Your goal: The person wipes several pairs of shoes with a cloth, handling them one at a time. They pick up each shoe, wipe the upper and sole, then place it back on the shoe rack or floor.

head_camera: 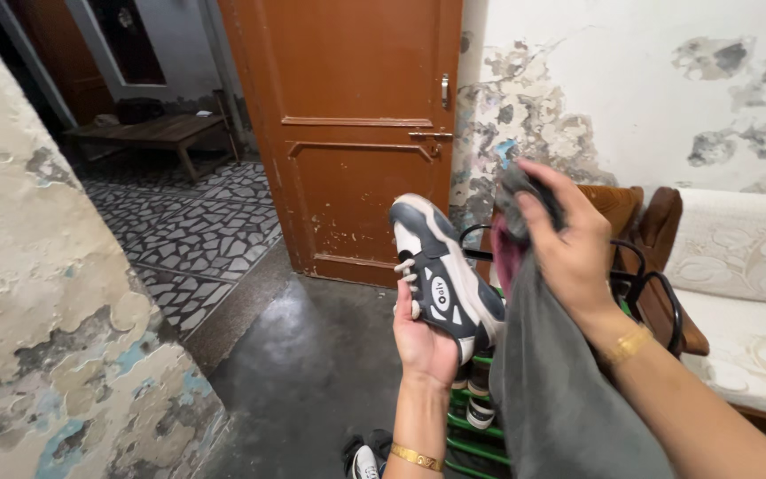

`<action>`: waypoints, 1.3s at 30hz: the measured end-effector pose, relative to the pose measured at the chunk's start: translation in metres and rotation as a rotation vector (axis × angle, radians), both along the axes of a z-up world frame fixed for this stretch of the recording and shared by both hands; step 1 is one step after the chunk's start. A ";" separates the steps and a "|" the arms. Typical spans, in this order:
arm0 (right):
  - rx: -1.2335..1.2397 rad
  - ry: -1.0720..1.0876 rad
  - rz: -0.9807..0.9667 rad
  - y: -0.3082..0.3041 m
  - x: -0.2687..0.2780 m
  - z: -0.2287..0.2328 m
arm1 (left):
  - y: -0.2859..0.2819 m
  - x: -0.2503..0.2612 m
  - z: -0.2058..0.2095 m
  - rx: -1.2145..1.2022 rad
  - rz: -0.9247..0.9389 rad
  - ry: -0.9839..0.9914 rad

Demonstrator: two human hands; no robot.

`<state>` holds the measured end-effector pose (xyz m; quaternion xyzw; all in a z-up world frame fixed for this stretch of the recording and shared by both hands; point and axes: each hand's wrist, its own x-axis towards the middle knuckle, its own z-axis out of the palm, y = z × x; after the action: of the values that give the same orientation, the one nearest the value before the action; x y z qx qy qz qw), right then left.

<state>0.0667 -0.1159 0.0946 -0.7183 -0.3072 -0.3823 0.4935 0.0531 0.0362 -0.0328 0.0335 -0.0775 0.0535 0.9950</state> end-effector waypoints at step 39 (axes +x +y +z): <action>-0.293 -0.190 0.044 -0.007 -0.045 -0.032 | 0.009 -0.032 0.024 0.114 -0.298 -0.085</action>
<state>0.0221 -0.1229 0.0625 -0.7364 -0.4206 -0.3884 0.3606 0.0208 0.0454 -0.0092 0.0759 -0.1266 -0.0979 0.9842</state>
